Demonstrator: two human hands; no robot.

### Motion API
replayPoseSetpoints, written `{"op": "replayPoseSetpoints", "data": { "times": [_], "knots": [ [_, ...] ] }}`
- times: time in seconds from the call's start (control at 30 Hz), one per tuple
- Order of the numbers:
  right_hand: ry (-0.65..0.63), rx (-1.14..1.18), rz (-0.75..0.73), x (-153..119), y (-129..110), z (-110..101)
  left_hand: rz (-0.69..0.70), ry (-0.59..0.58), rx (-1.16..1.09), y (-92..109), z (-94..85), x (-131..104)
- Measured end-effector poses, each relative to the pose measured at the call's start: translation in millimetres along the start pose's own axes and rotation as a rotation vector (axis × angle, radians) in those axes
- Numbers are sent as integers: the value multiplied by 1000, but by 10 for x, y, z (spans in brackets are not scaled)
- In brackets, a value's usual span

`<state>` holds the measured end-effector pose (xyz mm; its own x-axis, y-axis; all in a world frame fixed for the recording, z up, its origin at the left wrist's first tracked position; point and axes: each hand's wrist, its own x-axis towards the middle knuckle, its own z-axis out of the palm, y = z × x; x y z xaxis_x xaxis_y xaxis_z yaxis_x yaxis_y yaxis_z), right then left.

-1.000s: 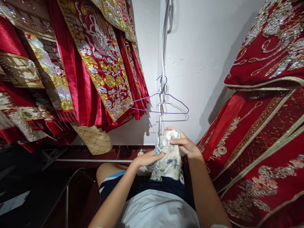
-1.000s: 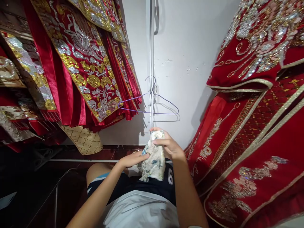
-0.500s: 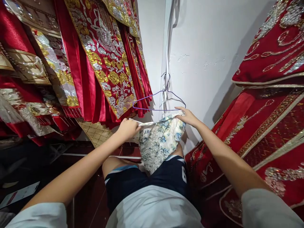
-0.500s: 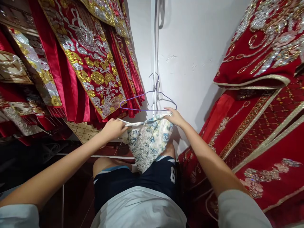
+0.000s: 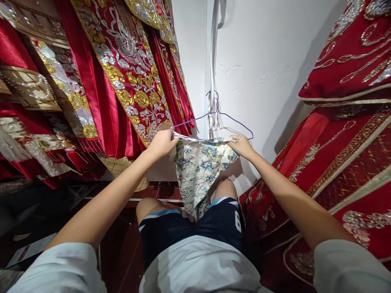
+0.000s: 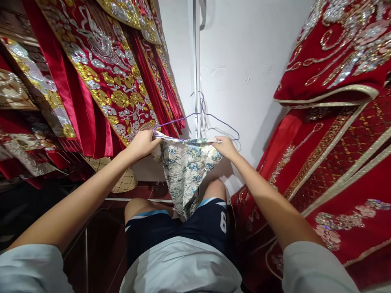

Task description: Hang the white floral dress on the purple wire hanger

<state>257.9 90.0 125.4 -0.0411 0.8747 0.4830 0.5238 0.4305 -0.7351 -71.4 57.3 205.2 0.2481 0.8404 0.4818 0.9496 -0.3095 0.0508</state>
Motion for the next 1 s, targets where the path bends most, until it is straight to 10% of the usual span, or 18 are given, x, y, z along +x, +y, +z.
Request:
{"op": "replayPoseSetpoints", "data": {
  "times": [0.13, 0.4, 0.73, 1.0],
  "knots": [
    [24, -41, 33, -26, -71, -28, 69, -167, 19, -36, -112, -84],
    [11, -18, 33, -75, -102, 146, -7, -83, 78, -53, -253, 108],
    [92, -76, -12, -110, -59, 53, -177, -297, -24, -113, 264, 552],
    [128, -32, -50, -164, -47, 71, -178, -416, 41, -82, 283, 607]
  ]
}}
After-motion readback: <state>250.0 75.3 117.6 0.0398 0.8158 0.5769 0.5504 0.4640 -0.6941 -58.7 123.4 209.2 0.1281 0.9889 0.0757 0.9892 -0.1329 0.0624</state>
